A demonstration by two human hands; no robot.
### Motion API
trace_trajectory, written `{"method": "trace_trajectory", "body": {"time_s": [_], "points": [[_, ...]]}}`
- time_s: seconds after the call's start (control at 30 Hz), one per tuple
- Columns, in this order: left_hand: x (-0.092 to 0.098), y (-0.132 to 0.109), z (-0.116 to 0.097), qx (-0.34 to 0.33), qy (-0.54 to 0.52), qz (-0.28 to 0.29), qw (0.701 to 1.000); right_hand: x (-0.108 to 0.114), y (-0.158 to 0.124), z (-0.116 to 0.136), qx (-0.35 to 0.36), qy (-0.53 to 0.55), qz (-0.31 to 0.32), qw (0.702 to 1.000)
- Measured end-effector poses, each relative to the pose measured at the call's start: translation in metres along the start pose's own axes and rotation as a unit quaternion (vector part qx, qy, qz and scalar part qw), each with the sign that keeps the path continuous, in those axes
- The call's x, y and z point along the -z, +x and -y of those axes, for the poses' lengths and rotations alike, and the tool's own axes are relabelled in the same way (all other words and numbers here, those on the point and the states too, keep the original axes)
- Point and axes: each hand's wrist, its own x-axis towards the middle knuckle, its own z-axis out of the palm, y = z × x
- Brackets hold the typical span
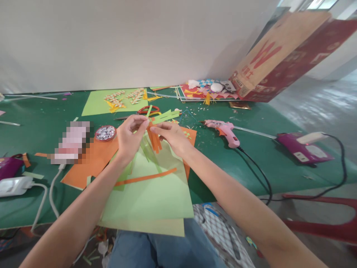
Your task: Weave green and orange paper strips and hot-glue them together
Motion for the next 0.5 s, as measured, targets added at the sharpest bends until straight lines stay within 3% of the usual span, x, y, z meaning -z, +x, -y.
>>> {"method": "trace_trajectory", "body": {"time_s": [0.5], "points": [[0.002, 0.004, 0.007, 0.038, 0.002, 0.057, 0.998, 0.011, 0.006, -0.001, 0.047, -0.146, 0.010, 0.988]]}}
